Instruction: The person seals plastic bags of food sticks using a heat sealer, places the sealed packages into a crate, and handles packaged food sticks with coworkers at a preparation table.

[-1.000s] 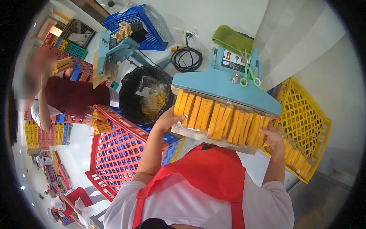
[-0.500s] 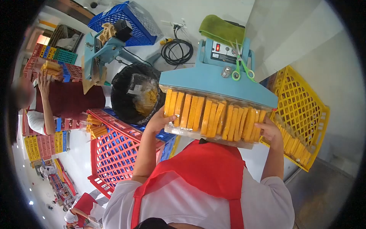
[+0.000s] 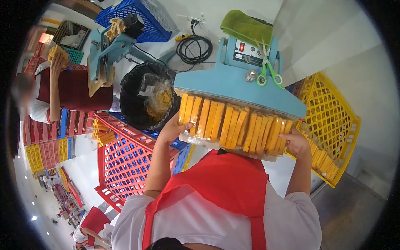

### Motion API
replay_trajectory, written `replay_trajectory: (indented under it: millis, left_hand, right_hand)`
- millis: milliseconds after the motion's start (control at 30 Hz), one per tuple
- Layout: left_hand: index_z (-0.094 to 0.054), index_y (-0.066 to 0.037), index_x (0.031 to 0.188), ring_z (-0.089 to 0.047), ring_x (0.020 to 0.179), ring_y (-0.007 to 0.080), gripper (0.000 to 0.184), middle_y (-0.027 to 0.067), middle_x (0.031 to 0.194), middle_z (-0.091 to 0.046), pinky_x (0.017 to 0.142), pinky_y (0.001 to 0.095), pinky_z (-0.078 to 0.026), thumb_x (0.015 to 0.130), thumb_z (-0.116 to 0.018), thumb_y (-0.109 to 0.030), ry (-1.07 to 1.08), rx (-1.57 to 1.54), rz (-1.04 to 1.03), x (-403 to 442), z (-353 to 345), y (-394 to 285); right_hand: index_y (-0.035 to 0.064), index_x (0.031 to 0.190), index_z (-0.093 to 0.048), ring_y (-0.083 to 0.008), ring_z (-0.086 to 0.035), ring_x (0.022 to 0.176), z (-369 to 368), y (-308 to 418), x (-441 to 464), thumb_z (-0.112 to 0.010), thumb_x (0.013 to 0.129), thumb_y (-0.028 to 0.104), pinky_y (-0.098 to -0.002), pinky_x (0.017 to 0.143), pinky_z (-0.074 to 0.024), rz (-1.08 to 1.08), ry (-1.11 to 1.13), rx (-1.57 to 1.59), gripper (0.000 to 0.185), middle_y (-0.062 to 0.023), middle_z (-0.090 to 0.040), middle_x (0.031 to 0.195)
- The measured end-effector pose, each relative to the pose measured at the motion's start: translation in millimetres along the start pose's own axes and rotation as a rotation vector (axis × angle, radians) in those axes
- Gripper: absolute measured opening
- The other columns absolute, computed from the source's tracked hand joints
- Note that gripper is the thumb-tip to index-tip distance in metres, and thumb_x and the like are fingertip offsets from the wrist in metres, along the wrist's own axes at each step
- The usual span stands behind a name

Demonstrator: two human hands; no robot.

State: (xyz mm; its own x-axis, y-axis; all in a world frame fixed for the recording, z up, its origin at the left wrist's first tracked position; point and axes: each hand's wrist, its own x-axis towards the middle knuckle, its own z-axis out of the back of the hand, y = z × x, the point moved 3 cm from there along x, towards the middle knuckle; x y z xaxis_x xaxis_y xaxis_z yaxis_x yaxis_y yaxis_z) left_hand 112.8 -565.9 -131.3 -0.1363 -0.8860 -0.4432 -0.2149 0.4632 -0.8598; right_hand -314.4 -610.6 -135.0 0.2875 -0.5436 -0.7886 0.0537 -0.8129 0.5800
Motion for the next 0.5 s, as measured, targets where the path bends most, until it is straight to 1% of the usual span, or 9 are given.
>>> replay_trajectory:
  millis: [33,167,333,500]
  left_hand:
    - [-0.031,0.001,0.127,-0.048,0.102,0.0153,0.058,0.0084,0.113,-0.050,0.088,0.0279,-0.038,0.077,-0.059,0.000,-0.002,0.014,0.001,1,1,1]
    - [-0.031,0.001,0.127,-0.048,0.102,0.0154,0.058,0.0086,0.113,-0.050,0.088,0.0278,-0.038,0.077,-0.059,0.000,-0.009,0.031,0.003,0,1,0]
    - [-0.032,0.001,0.127,-0.049,0.101,0.0151,0.058,0.0084,0.112,-0.051,0.087,0.0274,-0.039,0.077,-0.060,0.001,-0.019,0.031,0.019,0,0,-1]
    - [-0.033,0.001,0.127,-0.050,0.099,0.0149,0.057,0.0082,0.111,-0.052,0.085,0.0272,-0.040,0.077,-0.060,0.001,-0.017,0.030,0.010,1,1,1]
  right_hand:
    - [0.0080,0.132,-0.026,-0.0235,-0.049,0.107,-1,1,-1,-0.061,0.073,0.007,-0.0406,0.079,-0.0466,-0.015,-0.026,-0.035,0.069,-0.0096,-0.046,0.121]
    - [0.0081,0.131,-0.026,-0.0234,-0.048,0.107,3,-1,2,-0.061,0.073,0.008,-0.0409,0.079,-0.0457,-0.012,0.001,-0.030,0.068,-0.0094,-0.046,0.122]
    - [0.0083,0.131,-0.028,-0.0225,-0.044,0.110,12,-8,7,-0.063,0.073,0.011,-0.0433,0.081,-0.0417,-0.023,0.008,-0.063,0.067,-0.0078,-0.045,0.122]
    - [0.0085,0.130,-0.029,-0.0222,-0.044,0.111,10,-6,5,-0.064,0.073,0.012,-0.0439,0.082,-0.0406,-0.021,0.001,-0.070,0.068,-0.0077,-0.045,0.122]
